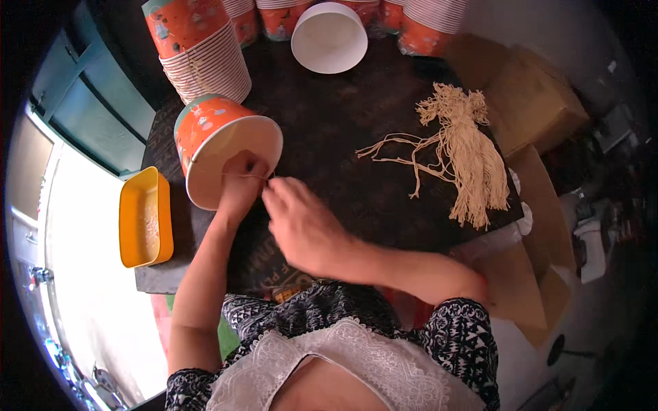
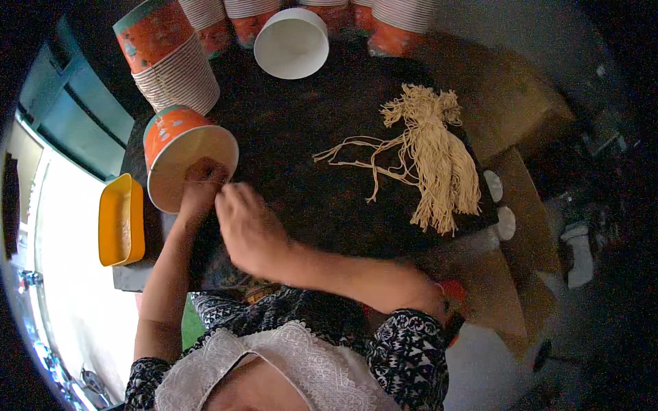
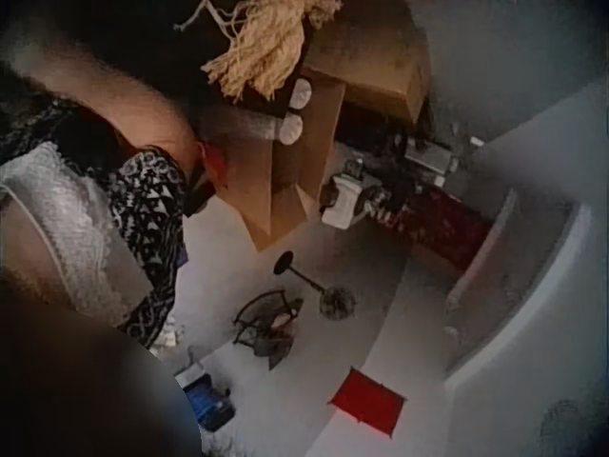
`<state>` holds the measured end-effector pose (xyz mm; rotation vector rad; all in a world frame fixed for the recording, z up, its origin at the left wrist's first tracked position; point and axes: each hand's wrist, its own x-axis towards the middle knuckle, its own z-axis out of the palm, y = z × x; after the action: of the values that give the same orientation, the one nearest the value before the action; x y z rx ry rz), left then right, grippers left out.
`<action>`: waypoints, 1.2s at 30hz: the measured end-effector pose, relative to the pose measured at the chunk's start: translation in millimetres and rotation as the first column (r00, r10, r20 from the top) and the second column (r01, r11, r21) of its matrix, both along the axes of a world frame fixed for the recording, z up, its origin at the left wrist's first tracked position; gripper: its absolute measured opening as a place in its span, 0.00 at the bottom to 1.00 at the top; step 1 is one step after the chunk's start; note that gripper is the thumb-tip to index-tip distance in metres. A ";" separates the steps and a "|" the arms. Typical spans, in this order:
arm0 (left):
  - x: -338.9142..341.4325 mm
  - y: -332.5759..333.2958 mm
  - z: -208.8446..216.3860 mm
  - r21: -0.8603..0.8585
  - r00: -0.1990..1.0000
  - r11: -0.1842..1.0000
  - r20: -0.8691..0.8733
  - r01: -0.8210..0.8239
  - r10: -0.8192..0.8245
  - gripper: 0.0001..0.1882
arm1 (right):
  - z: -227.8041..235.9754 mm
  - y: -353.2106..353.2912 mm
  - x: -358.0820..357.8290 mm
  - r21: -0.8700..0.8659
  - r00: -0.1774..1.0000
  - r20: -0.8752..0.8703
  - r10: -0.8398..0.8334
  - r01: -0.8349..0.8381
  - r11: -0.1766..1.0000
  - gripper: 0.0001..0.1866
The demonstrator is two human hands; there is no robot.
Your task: Thread a pre-cut string through holes in a paper bucket to create a handle.
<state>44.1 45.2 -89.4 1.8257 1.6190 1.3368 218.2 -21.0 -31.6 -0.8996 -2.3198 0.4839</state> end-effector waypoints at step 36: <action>6.4 -12.2 20.4 -0.335 0.963 0.942 0.262 0.029 0.063 0.07 | -21.8 114.5 211.6 -0.442 0.654 -0.725 -0.214 -0.204 0.873 0.48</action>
<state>50.6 33.0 -69.0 1.3683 1.6016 1.1687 429.8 93.5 -53.4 -0.7089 -1.4084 1.2334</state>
